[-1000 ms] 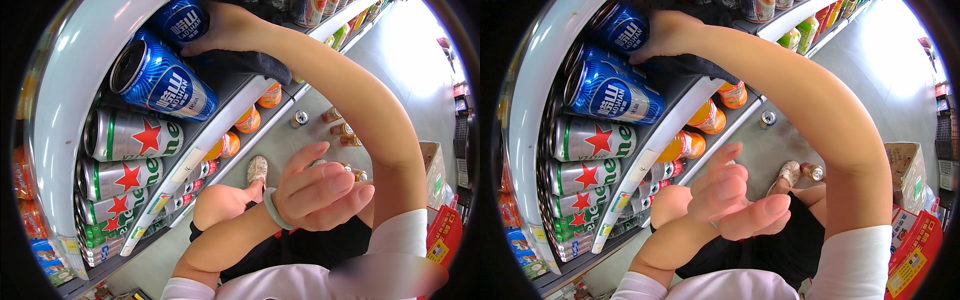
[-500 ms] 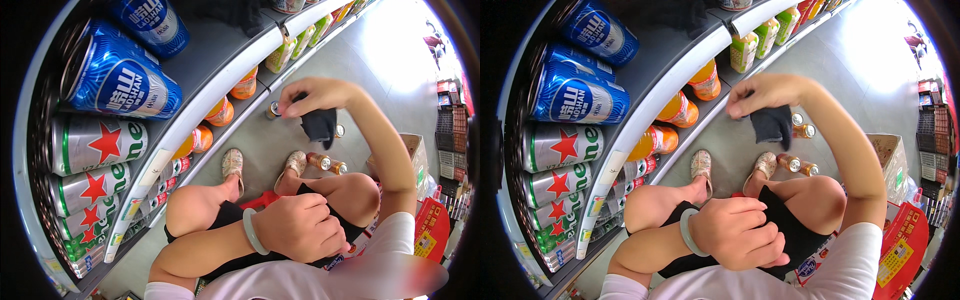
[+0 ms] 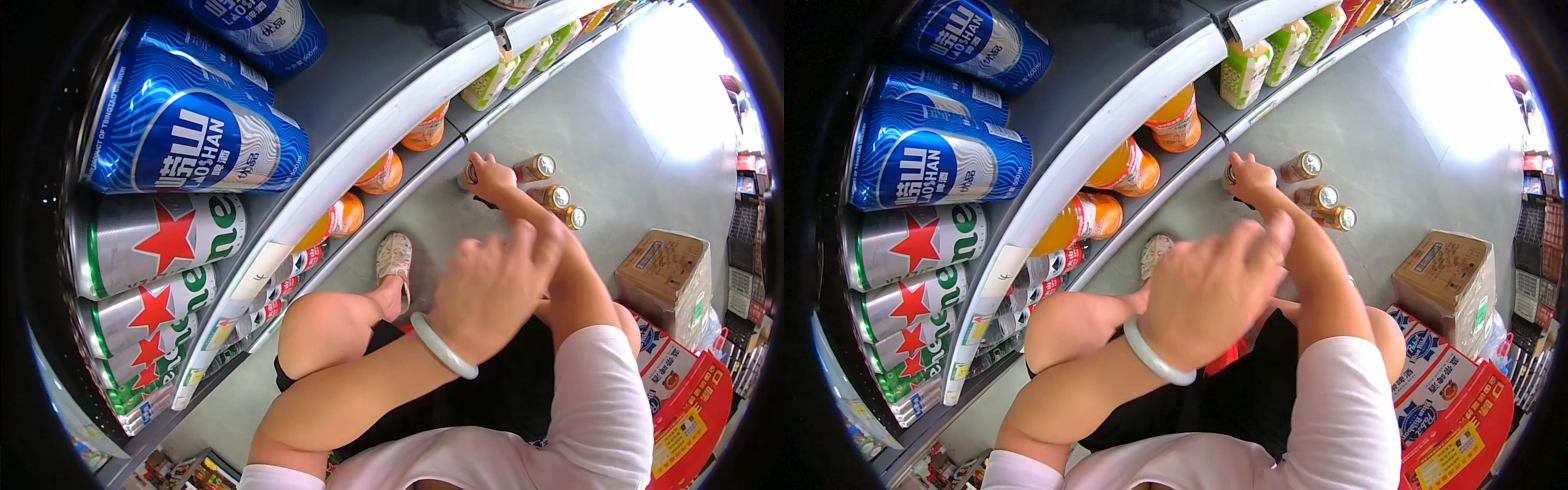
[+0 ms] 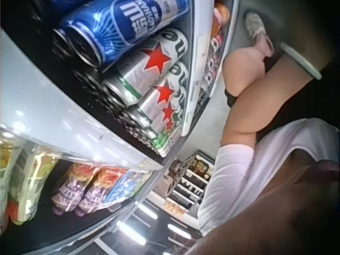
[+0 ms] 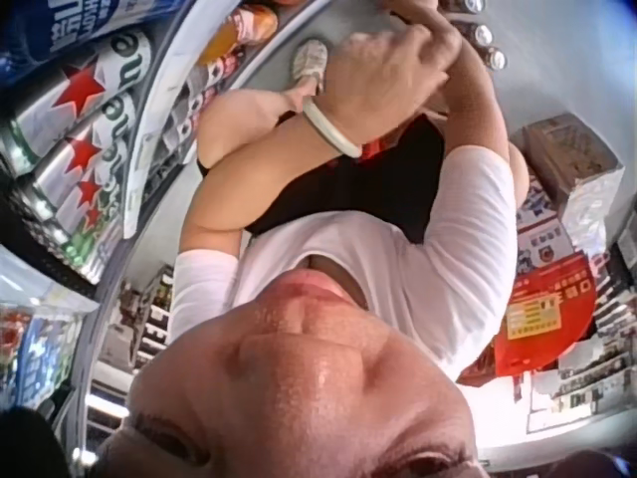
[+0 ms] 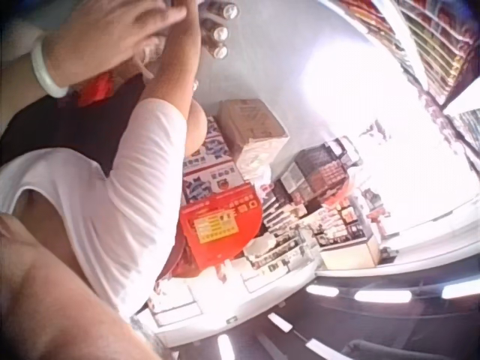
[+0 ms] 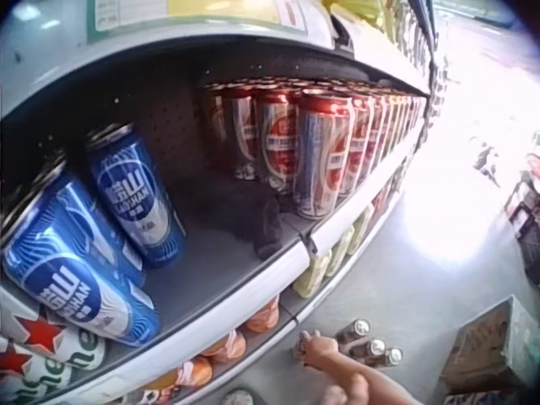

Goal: The person sits on a small stool and wipes beverage cans with a black cloth before placing them on a refrigerated shelf. They handle multiple cans of beer and soda, cleaning each one individually and arranging them in rows.

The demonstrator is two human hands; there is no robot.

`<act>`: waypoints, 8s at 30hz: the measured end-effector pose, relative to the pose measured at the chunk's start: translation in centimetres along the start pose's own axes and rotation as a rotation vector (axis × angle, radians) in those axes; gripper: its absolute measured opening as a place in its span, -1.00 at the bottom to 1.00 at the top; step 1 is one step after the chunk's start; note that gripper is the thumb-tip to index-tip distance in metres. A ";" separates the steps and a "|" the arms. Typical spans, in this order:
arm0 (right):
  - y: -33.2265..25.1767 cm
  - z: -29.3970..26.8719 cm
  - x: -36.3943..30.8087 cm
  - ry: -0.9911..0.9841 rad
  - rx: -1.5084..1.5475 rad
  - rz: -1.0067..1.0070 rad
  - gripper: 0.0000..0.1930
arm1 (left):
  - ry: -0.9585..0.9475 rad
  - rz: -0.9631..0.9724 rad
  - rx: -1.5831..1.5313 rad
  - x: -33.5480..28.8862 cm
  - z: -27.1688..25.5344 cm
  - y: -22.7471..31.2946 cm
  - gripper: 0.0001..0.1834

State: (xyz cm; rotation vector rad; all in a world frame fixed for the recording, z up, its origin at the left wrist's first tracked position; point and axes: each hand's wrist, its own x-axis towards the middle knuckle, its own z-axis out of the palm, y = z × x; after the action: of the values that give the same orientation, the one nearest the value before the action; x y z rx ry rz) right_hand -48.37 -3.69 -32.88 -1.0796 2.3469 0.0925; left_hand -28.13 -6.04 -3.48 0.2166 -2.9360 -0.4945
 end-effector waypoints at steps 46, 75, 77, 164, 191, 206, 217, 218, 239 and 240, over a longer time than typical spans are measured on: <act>-5.6 -23.5 -28.9 0.594 1.805 -0.582 -0.48 | 0.263 -0.059 -0.614 -1.2 -5.6 -1.1 -0.23; -2.3 -25.2 -29.4 0.709 1.306 -0.476 -0.66 | 0.184 -0.405 -1.482 -1.6 -6.7 -1.6 -0.22; -4.4 -24.0 -28.9 0.515 0.948 -0.490 -0.42 | 0.339 -0.282 -1.461 -1.5 -7.0 -1.4 -0.26; -8.1 -19.0 -32.1 0.105 0.895 -0.296 -0.65 | -0.150 -0.538 0.654 22.4 -9.0 -32.0 -0.33; -3.8 -18.5 -40.6 0.432 1.264 -0.314 -0.22 | 0.272 -0.211 -0.564 -1.2 -11.2 4.7 -0.62; -7.3 -9.7 -53.4 0.735 1.889 -0.324 -0.63 | -0.042 0.151 -1.117 -15.2 -9.3 15.3 -0.55; -4.9 -3.2 -61.4 0.839 2.622 -0.292 -0.72 | -0.284 0.406 -1.209 -17.5 -13.1 31.8 -0.54; -4.8 -3.1 -61.9 0.850 2.595 -0.243 -0.74 | -0.329 0.399 -1.219 -17.1 -13.6 33.2 -0.55; 0.7 1.3 -62.1 1.154 2.524 0.077 -0.83 | -0.109 0.906 -0.696 -4.2 -6.4 55.0 -0.35; 0.9 1.5 -61.9 1.162 2.530 0.086 -0.83 | -0.053 0.911 -0.648 -4.5 -6.4 54.8 -0.31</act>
State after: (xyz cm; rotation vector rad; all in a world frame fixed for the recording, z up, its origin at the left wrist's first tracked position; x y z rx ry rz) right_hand -15.77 39.59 -2.84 0.5697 0.9470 -2.8372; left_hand -28.98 43.92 20.25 -1.1317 -2.3563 -1.1855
